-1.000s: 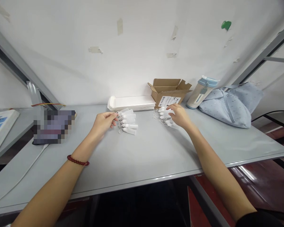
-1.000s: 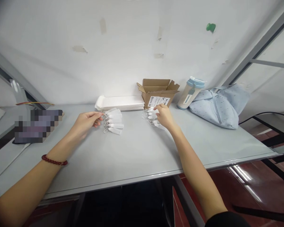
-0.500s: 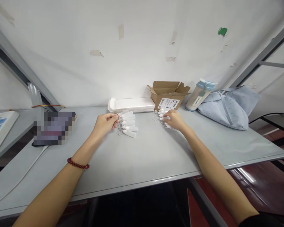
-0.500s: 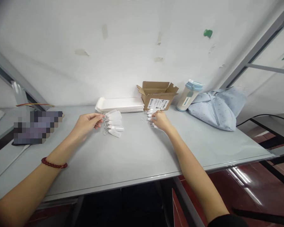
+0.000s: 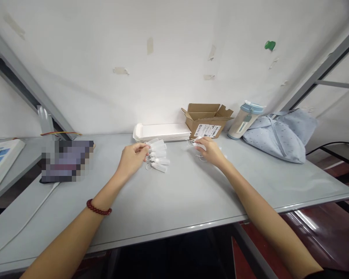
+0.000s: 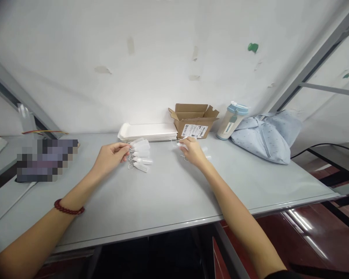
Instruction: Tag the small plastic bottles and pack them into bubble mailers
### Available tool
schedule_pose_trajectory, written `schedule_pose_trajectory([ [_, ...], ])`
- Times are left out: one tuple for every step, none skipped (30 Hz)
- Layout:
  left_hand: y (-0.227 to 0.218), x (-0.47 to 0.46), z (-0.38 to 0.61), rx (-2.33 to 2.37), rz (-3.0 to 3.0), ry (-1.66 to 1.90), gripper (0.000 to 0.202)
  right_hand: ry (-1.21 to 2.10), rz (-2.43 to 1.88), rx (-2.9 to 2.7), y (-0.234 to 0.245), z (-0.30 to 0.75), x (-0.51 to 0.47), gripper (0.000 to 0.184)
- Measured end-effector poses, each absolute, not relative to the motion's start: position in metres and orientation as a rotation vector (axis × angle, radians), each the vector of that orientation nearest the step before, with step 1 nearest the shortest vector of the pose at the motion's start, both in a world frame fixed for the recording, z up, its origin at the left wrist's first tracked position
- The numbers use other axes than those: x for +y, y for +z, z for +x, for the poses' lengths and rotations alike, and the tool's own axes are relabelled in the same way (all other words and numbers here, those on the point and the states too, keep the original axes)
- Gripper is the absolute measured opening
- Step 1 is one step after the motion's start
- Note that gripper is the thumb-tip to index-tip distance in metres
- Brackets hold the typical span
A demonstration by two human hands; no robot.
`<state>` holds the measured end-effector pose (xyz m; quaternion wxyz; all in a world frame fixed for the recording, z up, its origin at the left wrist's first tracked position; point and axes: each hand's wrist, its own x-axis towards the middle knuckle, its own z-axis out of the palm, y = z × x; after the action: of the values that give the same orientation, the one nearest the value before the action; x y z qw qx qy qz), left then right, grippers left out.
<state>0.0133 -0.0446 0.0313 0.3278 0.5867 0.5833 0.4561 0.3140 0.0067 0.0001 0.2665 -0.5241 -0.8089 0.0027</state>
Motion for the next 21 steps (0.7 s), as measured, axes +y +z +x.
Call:
schedule_pose_trajectory([
  [0.031,-0.047,0.016,1.519,1.587,1.173,0.025,-0.001,-1.305,-2.157,0.001,0.309,0.003,0.02],
  [0.031,-0.05,0.019,1.501,1.635,1.145,0.026,-0.015,-1.214,-2.142,0.002,0.303,-0.001,0.019],
  [0.031,-0.052,0.023,1.478,1.675,1.112,0.027,-0.021,-1.137,-2.146,0.003,0.297,-0.006,0.019],
  [0.03,-0.054,0.026,1.452,1.709,1.076,0.028,-0.025,-1.08,-2.151,0.003,0.291,-0.01,0.018],
  [0.03,-0.056,0.03,1.427,1.735,1.043,0.03,-0.029,-1.046,-2.159,0.004,0.286,-0.014,0.019],
  [0.028,-0.057,0.033,1.405,1.749,1.015,0.033,-0.029,-1.012,-2.175,0.004,0.281,-0.018,0.018],
  [0.027,-0.059,0.036,1.386,1.753,0.994,0.037,-0.034,-0.987,-2.185,0.004,0.277,-0.021,0.018],
  [0.026,-0.06,0.038,1.373,1.749,0.976,0.041,-0.038,-0.964,-2.196,0.005,0.273,-0.024,0.018],
  [0.025,-0.06,0.04,1.364,1.739,0.961,0.045,-0.039,-0.944,-2.206,0.005,0.27,-0.026,0.018],
  [0.024,-0.061,0.042,1.358,1.727,0.948,0.049,-0.04,-0.924,-2.215,0.006,0.268,-0.028,0.018],
  [0.024,-0.062,0.043,1.353,1.715,0.937,0.052,-0.037,-0.905,-2.225,0.006,0.266,-0.03,0.018],
  [0.023,-0.062,0.044,1.348,1.708,0.926,0.052,-0.031,-0.888,-2.237,0.007,0.265,-0.032,0.018],
  [0.023,-0.062,0.045,1.343,1.706,0.917,0.051,-0.026,-0.874,-2.249,0.007,0.264,-0.033,0.019],
  [0.023,-0.063,0.045,1.335,1.707,0.911,0.049,-0.022,-0.863,-2.263,0.008,0.263,-0.034,0.019],
  [0.023,-0.063,0.045,1.325,1.711,0.905,0.046,-0.02,-0.856,-2.276,0.008,0.262,-0.035,0.019],
  [0.023,-0.063,0.045,1.314,1.718,0.899,0.042,-0.019,-0.852,-2.289,0.008,0.261,-0.036,0.019],
  [0.024,-0.063,0.045,1.306,1.728,0.893,0.039,-0.021,-0.849,-2.299,0.008,0.261,-0.037,0.019],
  [0.024,-0.063,0.044,1.301,1.737,0.887,0.036,-0.022,-0.847,-2.307,0.008,0.26,-0.038,0.02],
  [0.024,-0.063,0.044,1.301,1.744,0.882,0.034,-0.024,-0.845,-2.313,0.008,0.259,-0.038,0.02],
  [0.024,-0.063,0.044,1.305,1.752,0.878,0.032,-0.025,-0.844,-2.317,0.008,0.259,-0.039,0.02],
  [0.025,-0.064,0.043,1.31,1.757,0.875,0.031,-0.025,-0.845,-2.318,0.007,0.258,-0.039,0.02],
])
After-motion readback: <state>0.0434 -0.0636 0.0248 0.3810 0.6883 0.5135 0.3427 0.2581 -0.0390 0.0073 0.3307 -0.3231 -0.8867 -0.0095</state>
